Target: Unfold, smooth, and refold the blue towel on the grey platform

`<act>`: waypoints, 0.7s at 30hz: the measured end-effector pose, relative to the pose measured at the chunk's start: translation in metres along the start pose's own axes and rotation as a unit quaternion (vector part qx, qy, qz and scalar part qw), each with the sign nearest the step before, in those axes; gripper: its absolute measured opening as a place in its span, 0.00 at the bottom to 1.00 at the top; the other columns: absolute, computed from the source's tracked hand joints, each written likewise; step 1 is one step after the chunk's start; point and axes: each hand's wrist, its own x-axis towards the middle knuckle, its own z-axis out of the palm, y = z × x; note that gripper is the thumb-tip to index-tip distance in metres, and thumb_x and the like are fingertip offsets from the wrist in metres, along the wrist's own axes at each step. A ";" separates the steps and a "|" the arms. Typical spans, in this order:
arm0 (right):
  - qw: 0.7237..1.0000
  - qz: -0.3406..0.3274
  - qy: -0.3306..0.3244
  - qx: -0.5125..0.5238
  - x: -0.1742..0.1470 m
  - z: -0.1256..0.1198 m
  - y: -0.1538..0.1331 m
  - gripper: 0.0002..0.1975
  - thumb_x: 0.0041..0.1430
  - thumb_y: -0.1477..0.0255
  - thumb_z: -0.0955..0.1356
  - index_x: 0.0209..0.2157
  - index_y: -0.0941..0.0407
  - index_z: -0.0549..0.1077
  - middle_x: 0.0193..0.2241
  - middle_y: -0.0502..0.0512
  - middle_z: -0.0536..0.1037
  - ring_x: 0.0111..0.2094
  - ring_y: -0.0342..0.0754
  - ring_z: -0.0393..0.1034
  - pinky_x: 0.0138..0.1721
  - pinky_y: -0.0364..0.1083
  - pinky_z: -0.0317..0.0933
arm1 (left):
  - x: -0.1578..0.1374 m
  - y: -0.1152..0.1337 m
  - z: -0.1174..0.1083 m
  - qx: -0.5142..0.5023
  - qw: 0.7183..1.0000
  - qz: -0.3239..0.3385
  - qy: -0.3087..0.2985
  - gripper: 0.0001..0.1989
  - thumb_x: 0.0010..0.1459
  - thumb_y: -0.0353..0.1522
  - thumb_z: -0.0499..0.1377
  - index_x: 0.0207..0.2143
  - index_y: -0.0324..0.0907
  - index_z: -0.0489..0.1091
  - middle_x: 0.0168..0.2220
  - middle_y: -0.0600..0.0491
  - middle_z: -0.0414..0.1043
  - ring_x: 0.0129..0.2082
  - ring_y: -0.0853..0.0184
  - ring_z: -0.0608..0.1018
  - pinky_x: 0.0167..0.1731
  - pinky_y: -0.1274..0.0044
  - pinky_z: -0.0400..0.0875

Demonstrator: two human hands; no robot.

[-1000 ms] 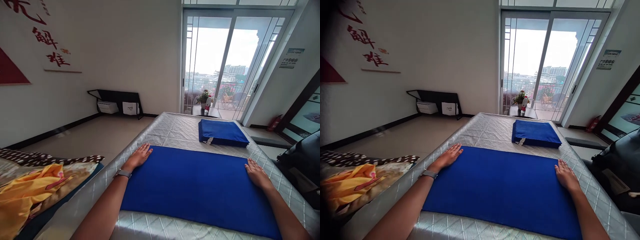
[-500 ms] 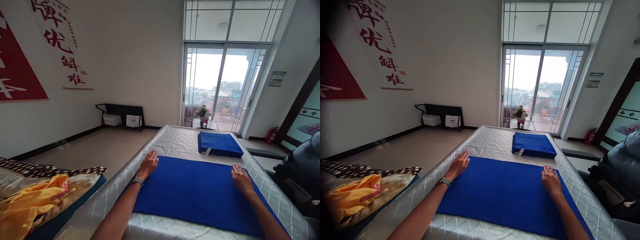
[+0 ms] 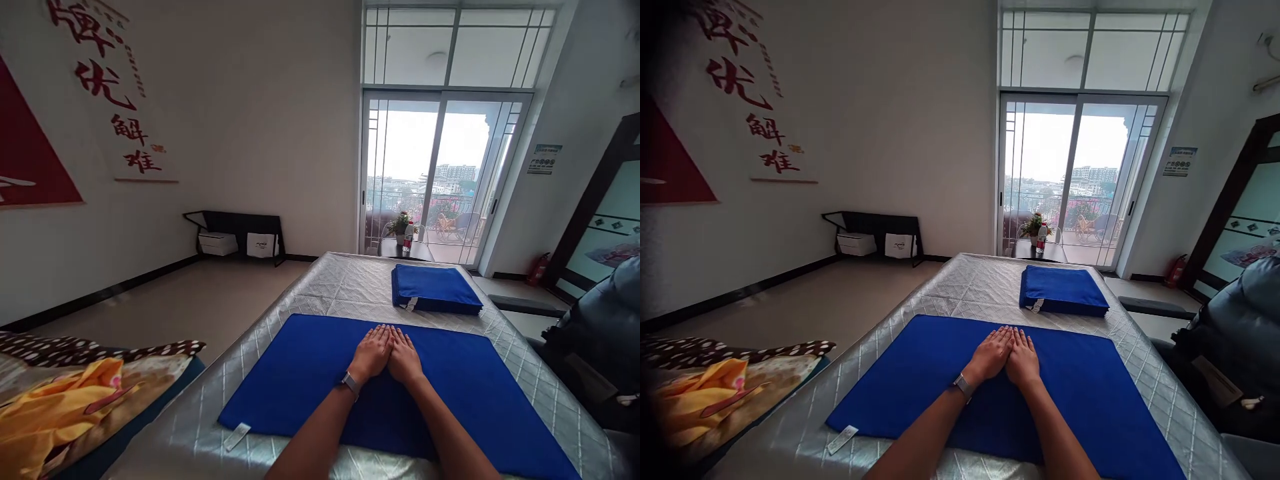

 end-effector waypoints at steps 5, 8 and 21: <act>1.000 0.006 -0.013 0.018 0.004 -0.002 0.004 0.31 0.67 0.68 0.52 0.70 0.57 0.48 0.71 0.54 0.46 0.71 0.49 0.37 0.68 0.52 0.32 | 0.003 -0.005 0.000 -0.025 0.998 -0.058 -0.007 0.29 0.72 0.41 0.37 0.66 0.37 0.57 0.67 0.41 0.59 0.68 0.59 0.59 0.66 0.63 0.54; 0.999 0.042 -0.010 0.020 0.003 -0.009 0.013 0.31 0.69 0.64 0.49 0.70 0.59 0.48 0.70 0.54 0.49 0.71 0.47 0.38 0.69 0.52 0.32 | 0.006 -0.008 -0.001 -0.038 0.996 -0.085 -0.016 0.32 0.71 0.46 0.38 0.67 0.38 0.57 0.68 0.42 0.56 0.68 0.59 0.58 0.66 0.63 0.54; 0.971 0.227 0.001 -0.071 -0.054 -0.019 0.223 0.33 0.68 0.64 0.47 0.69 0.67 0.48 0.71 0.60 0.47 0.71 0.51 0.38 0.68 0.55 0.38 | -0.078 -0.204 -0.036 0.014 0.971 -0.230 -0.066 0.31 0.70 0.46 0.39 0.68 0.42 0.55 0.69 0.46 0.52 0.70 0.58 0.53 0.66 0.61 0.49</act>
